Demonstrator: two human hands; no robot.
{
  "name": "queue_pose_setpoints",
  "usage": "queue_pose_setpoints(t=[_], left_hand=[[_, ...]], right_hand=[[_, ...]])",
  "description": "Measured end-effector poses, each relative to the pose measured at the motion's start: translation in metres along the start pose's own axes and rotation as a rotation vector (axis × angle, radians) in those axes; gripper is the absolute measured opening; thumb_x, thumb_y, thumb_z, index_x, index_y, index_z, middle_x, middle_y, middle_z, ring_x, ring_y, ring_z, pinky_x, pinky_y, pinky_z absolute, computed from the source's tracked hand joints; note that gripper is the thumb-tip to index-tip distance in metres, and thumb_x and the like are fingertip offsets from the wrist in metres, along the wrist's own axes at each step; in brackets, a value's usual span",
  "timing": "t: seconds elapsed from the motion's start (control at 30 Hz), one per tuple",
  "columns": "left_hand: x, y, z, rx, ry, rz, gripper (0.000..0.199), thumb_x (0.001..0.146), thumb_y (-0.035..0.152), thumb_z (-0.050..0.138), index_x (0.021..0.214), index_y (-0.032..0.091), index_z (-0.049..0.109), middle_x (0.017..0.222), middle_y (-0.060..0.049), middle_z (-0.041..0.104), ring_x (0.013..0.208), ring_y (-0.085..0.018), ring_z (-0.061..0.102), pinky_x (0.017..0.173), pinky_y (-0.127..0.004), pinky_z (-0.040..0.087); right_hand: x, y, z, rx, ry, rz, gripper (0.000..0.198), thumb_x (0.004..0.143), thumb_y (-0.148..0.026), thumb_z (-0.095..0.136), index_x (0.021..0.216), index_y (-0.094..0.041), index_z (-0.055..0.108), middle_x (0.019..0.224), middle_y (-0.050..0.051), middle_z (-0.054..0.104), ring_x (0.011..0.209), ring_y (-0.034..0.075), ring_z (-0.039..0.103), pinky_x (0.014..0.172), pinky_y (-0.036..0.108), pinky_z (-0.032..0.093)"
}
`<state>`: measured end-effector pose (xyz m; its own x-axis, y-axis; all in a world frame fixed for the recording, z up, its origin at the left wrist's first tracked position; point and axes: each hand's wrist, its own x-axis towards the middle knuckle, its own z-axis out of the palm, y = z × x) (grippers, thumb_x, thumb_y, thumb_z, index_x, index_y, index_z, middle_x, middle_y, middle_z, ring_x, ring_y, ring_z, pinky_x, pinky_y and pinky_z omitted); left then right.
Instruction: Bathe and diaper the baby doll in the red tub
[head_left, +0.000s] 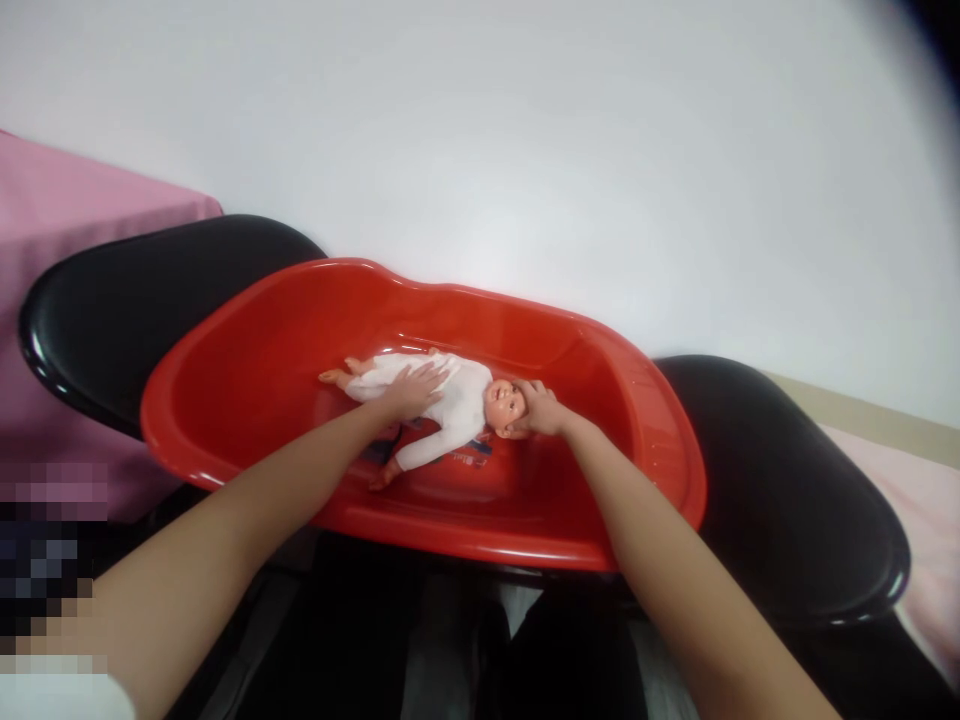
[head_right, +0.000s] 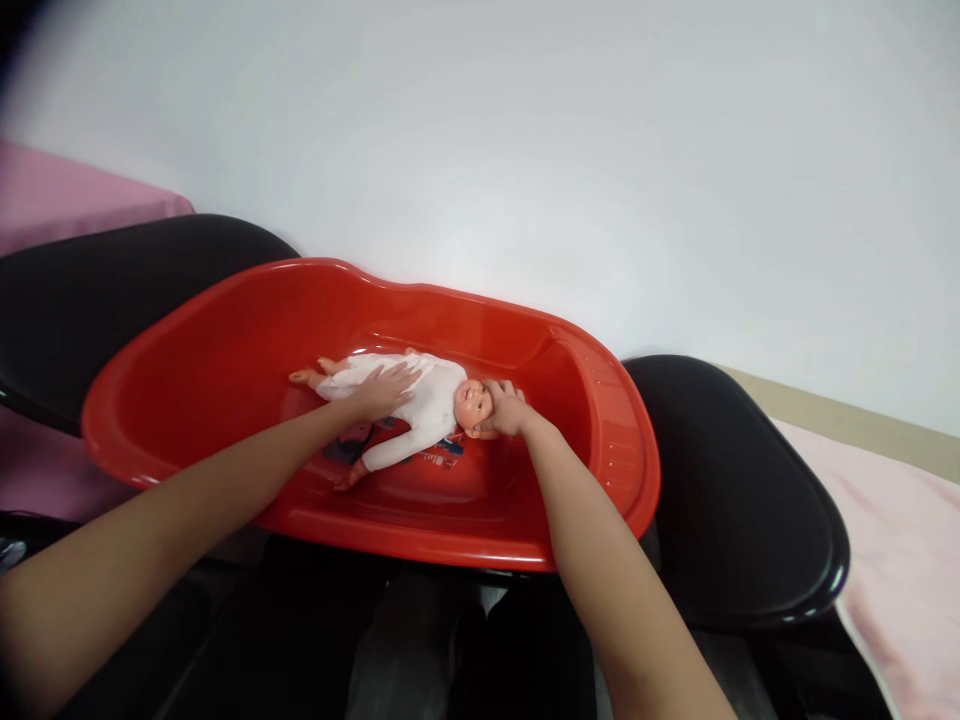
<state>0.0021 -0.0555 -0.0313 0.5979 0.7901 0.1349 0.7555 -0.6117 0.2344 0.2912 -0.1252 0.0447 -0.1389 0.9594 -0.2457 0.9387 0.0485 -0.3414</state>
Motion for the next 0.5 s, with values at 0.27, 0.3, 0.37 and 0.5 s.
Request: queue_pose_setpoints(t=[0.27, 0.3, 0.37, 0.5], left_hand=[[-0.015, -0.051, -0.002, 0.042, -0.022, -0.358, 0.052, 0.092, 0.035, 0.026, 0.143, 0.024, 0.033, 0.152, -0.008, 0.026, 0.14, -0.032, 0.017, 0.106, -0.062, 0.017], [-0.017, -0.054, -0.003, 0.052, 0.002, -0.397, 0.051, 0.092, 0.035, 0.027, 0.142, 0.023, 0.035, 0.152, -0.009, 0.027, 0.139, -0.033, 0.017, 0.106, -0.063, 0.017], [-0.022, -0.057, -0.004, 0.056, 0.079, -0.461, 0.051, 0.091, 0.034, 0.032, 0.139, 0.019, 0.039, 0.151, -0.01, 0.027, 0.138, -0.034, 0.019, 0.107, -0.063, 0.016], [-0.024, -0.053, -0.012, -0.06, 0.245, -0.527, 0.054, 0.092, 0.03, 0.032, 0.143, 0.011, 0.031, 0.147, -0.016, 0.032, 0.133, -0.029, 0.033, 0.109, -0.043, 0.028]], right_hand=[[-0.003, -0.003, -0.003, 0.003, -0.014, 0.017, 0.105, 0.05, -0.051, 0.079, 0.14, -0.034, 0.027, 0.131, 0.009, 0.031, 0.118, 0.034, 0.035, 0.099, 0.044, 0.033], [-0.003, -0.003, -0.003, -0.002, -0.014, 0.017, 0.105, 0.051, -0.051, 0.08, 0.14, -0.033, 0.028, 0.131, 0.009, 0.031, 0.119, 0.034, 0.035, 0.099, 0.044, 0.033], [-0.002, -0.002, -0.003, -0.007, -0.011, 0.016, 0.104, 0.051, -0.05, 0.079, 0.14, -0.033, 0.027, 0.13, 0.009, 0.032, 0.119, 0.034, 0.035, 0.099, 0.045, 0.033], [-0.002, -0.002, -0.002, -0.004, -0.008, 0.008, 0.105, 0.051, -0.05, 0.08, 0.14, -0.032, 0.027, 0.131, 0.01, 0.032, 0.118, 0.033, 0.036, 0.099, 0.044, 0.033]])
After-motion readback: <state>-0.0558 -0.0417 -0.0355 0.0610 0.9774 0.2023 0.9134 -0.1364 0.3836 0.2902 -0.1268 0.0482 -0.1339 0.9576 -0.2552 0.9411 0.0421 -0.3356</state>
